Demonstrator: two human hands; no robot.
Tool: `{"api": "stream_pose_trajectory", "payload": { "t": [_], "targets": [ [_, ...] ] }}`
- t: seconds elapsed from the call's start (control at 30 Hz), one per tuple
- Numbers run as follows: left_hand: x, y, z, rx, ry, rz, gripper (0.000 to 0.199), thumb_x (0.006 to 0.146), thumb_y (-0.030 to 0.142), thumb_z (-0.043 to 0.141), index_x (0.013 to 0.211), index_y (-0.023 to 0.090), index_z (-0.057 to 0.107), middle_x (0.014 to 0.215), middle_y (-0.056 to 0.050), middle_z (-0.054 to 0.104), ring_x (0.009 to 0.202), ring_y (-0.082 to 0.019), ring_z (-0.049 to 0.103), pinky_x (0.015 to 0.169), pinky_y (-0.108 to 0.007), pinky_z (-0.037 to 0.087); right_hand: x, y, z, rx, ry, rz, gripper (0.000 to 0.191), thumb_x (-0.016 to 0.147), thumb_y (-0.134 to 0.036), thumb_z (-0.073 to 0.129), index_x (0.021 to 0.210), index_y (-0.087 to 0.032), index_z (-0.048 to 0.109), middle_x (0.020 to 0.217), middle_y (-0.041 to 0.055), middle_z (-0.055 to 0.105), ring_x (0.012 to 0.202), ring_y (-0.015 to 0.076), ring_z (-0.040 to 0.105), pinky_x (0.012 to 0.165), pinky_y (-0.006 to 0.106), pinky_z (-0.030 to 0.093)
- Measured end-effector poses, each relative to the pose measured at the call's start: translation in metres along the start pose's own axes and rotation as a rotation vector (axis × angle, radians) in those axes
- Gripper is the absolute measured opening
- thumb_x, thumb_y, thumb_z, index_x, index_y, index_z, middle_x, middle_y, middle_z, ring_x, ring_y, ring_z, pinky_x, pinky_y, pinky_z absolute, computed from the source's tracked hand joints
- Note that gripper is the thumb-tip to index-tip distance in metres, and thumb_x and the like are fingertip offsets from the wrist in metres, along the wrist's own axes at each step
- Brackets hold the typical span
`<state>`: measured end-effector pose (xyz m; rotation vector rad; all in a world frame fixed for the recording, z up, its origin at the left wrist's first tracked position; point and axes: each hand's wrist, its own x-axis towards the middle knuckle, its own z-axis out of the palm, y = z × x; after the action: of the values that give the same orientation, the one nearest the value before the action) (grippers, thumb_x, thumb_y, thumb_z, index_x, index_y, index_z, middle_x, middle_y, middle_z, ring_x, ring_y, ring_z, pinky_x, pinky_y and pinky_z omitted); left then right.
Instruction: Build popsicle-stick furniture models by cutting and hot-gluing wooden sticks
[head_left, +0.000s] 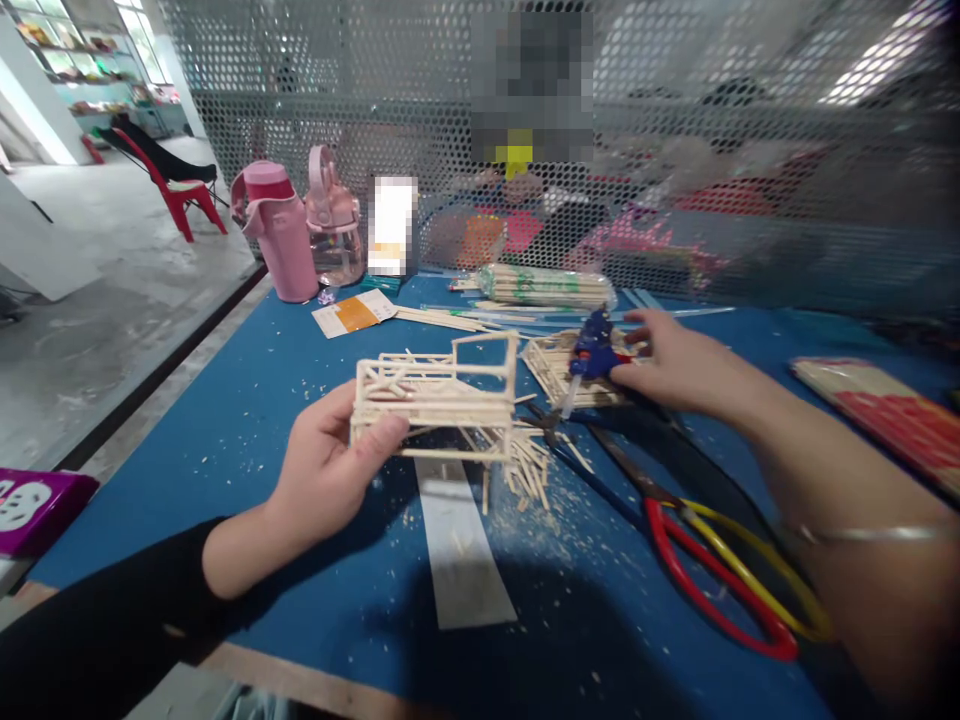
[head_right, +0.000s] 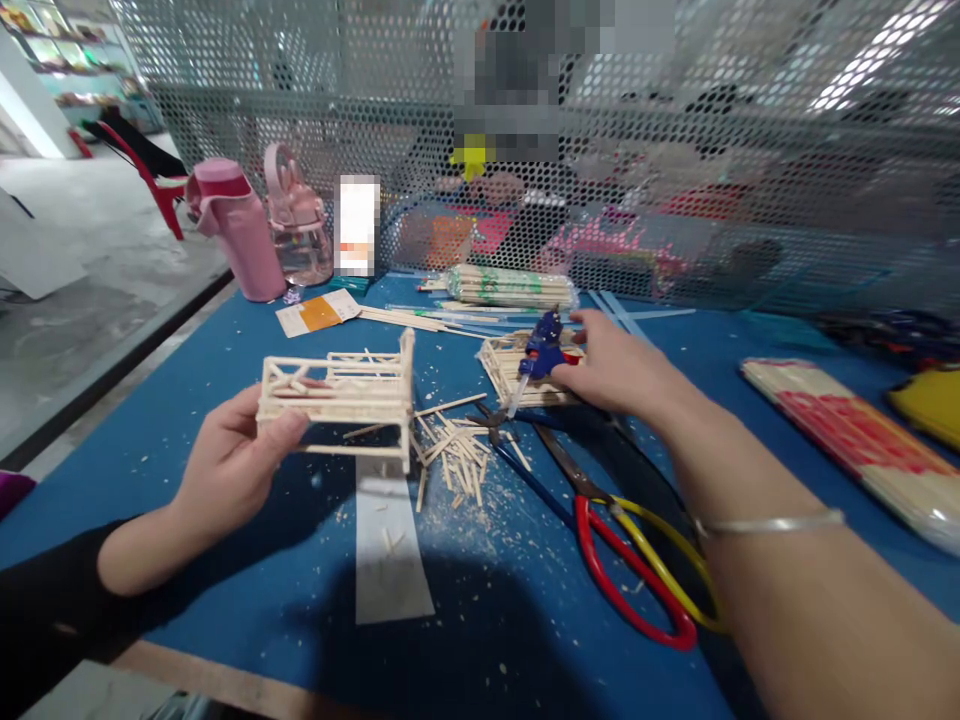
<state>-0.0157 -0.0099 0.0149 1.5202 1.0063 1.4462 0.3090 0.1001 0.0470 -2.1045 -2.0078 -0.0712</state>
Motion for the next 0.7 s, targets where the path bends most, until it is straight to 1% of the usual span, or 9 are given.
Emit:
{"api": "stream_pose_trajectory", "payload": {
  "t": [0.07,0.1,0.13,0.2,0.27,0.33,0.5,0.6,0.7],
  "targets": [
    [0.006,-0.001,-0.004,-0.105,0.05,-0.053,0.023,0.085,0.039,0.063,0.099,0.022,0.07,0.104,-0.005,0.075,0.097,-0.022,0.068,0.088,-0.037,0.054,-0.025,-0.012,-0.011,0.013,0.034,-0.01,0.047,0.077,-0.021,0.055,0.123,-0.015,0.05,0.1,0.0135,0.069,0.082,0.0235,0.064,0.072,0.035,0.047],
    [0.009,-0.002,-0.007,-0.156,0.076,-0.063,0.023,0.085,0.04,0.063,0.098,0.023,0.07,0.106,-0.004,0.074,0.099,-0.022,0.068,0.09,-0.038,0.053,-0.039,-0.019,-0.015,0.03,0.049,-0.034,0.037,0.08,-0.019,0.05,0.116,-0.019,0.055,0.096,0.0106,0.07,0.082,0.0224,0.065,0.074,0.034,0.047],
    [0.012,-0.002,-0.009,-0.197,0.098,-0.067,0.023,0.085,0.041,0.063,0.098,0.023,0.07,0.107,-0.004,0.074,0.101,-0.022,0.067,0.092,-0.038,0.053,-0.053,-0.026,-0.017,0.085,0.025,-0.126,0.028,0.08,-0.018,0.046,0.105,-0.021,0.059,0.09,0.009,0.07,0.079,0.0217,0.065,0.073,0.034,0.048],
    [0.016,-0.003,-0.011,-0.237,0.121,-0.062,0.022,0.086,0.041,0.062,0.096,0.024,0.071,0.108,-0.003,0.074,0.105,-0.023,0.067,0.094,-0.039,0.053,-0.078,-0.041,-0.017,0.198,-0.087,-0.383,0.024,0.082,-0.017,0.041,0.092,-0.023,0.062,0.088,0.0068,0.071,0.079,0.0209,0.067,0.07,0.033,0.05],
    [0.017,-0.002,-0.011,-0.239,0.133,-0.05,0.021,0.087,0.042,0.06,0.096,0.025,0.07,0.109,-0.002,0.074,0.107,-0.023,0.066,0.093,-0.039,0.053,-0.097,-0.056,-0.011,0.262,-0.185,-0.565,0.029,0.084,-0.016,0.036,0.092,-0.024,0.063,0.086,0.0043,0.072,0.075,0.0188,0.068,0.065,0.031,0.051],
    [0.016,-0.002,-0.01,-0.23,0.143,-0.034,0.022,0.087,0.042,0.06,0.098,0.025,0.07,0.111,-0.002,0.073,0.109,-0.023,0.065,0.093,-0.039,0.054,-0.11,-0.071,-0.001,0.27,-0.271,-0.673,0.031,0.085,-0.016,0.036,0.093,-0.025,0.064,0.086,0.0016,0.073,0.072,0.0175,0.068,0.062,0.029,0.05],
    [0.015,-0.004,-0.007,-0.267,0.141,-0.019,0.021,0.087,0.037,0.062,0.1,0.024,0.071,0.111,-0.002,0.073,0.109,-0.022,0.064,0.098,-0.039,0.05,-0.117,-0.093,0.019,0.215,-0.329,-0.749,0.024,0.091,-0.025,0.045,0.097,-0.027,0.068,0.09,0.0011,0.075,0.081,0.0177,0.069,0.068,0.027,0.049],
    [0.014,-0.007,-0.006,-0.275,0.141,-0.011,0.021,0.087,0.037,0.062,0.101,0.024,0.071,0.107,-0.002,0.074,0.103,-0.02,0.066,0.093,-0.035,0.051,-0.114,-0.095,0.024,0.163,-0.334,-0.724,0.024,0.091,-0.025,0.047,0.092,-0.023,0.07,0.09,0.0042,0.074,0.082,0.0178,0.068,0.069,0.026,0.046],
    [0.01,-0.01,-0.006,-0.238,0.145,-0.006,0.021,0.087,0.037,0.062,0.099,0.024,0.072,0.103,-0.002,0.074,0.094,-0.018,0.067,0.086,-0.031,0.052,-0.113,-0.094,0.028,0.205,-0.347,-0.69,0.026,0.091,-0.025,0.046,0.091,-0.021,0.071,0.09,0.0052,0.074,0.081,0.017,0.067,0.069,0.026,0.044]
  ]
}}
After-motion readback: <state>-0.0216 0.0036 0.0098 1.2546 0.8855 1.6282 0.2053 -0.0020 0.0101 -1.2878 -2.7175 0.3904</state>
